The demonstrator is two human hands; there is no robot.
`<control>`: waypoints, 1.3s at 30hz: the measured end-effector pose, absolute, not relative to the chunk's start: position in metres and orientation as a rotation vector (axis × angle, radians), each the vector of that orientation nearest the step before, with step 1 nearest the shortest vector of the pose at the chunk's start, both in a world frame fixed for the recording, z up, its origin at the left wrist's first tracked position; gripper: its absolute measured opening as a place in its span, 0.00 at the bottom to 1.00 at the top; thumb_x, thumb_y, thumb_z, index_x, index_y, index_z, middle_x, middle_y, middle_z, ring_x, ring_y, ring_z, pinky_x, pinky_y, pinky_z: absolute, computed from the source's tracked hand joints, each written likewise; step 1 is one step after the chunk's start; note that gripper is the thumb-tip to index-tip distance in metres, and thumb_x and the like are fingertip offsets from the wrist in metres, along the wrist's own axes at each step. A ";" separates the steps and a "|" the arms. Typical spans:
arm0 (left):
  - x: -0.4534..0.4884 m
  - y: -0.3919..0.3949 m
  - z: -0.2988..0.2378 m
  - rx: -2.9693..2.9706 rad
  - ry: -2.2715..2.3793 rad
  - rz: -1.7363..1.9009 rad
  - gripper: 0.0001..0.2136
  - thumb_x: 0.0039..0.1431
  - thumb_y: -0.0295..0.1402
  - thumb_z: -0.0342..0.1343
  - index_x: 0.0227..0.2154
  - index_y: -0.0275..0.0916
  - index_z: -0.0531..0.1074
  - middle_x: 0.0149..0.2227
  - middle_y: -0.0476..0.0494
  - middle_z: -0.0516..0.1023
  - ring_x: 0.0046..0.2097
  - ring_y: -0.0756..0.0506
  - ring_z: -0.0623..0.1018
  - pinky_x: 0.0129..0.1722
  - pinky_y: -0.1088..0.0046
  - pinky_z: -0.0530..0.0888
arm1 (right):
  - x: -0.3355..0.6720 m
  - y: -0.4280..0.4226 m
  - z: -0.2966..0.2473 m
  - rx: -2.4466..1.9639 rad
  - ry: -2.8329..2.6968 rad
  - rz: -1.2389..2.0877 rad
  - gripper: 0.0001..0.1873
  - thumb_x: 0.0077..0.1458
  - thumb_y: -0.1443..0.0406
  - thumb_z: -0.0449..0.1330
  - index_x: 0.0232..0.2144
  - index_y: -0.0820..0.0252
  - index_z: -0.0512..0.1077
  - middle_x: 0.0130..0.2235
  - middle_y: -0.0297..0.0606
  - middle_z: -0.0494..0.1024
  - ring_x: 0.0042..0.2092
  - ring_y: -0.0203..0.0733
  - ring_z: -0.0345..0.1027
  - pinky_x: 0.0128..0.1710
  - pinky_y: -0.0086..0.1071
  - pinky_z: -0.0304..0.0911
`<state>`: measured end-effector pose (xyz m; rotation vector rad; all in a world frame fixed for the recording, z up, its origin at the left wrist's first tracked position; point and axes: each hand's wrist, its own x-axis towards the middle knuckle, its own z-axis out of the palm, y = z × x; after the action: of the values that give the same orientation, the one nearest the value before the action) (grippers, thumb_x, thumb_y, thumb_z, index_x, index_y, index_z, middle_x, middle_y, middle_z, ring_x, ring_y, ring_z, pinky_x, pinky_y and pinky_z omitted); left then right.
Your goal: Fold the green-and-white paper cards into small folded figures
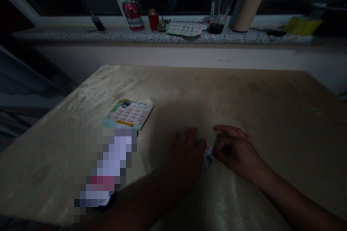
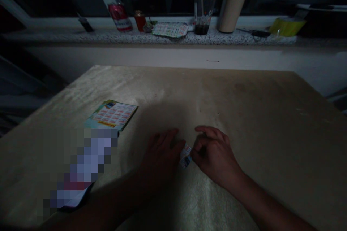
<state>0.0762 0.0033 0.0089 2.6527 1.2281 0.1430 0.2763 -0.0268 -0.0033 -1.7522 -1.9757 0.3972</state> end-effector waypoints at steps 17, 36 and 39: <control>0.076 0.004 0.009 2.629 1.232 0.166 0.14 0.65 0.27 0.52 0.51 0.40 0.74 0.64 0.29 0.67 0.64 0.30 0.68 0.61 0.38 0.62 | 0.279 -0.031 -0.005 -1.703 -1.979 0.347 0.03 0.54 0.63 0.65 0.30 0.51 0.79 0.52 0.41 0.80 0.56 0.56 0.71 0.54 0.56 0.61; 0.075 0.010 0.003 2.385 1.151 0.541 0.09 0.63 0.28 0.55 0.44 0.37 0.75 0.55 0.36 0.75 0.56 0.36 0.73 0.59 0.51 0.65 | 0.270 -0.026 -0.005 -1.573 -1.912 0.495 0.04 0.54 0.68 0.65 0.29 0.53 0.78 0.43 0.38 0.82 0.49 0.51 0.75 0.51 0.50 0.66; 0.073 0.015 0.003 2.199 1.137 0.568 0.07 0.60 0.29 0.57 0.41 0.38 0.74 0.44 0.39 0.79 0.49 0.38 0.75 0.53 0.54 0.69 | 0.269 -0.026 0.003 -1.454 -1.876 0.659 0.07 0.57 0.70 0.63 0.28 0.54 0.75 0.34 0.34 0.81 0.41 0.44 0.75 0.46 0.43 0.67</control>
<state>0.0734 0.0147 0.0035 2.1991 1.1368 0.5677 0.2689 -0.0260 0.0032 -1.4537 -1.8756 0.6588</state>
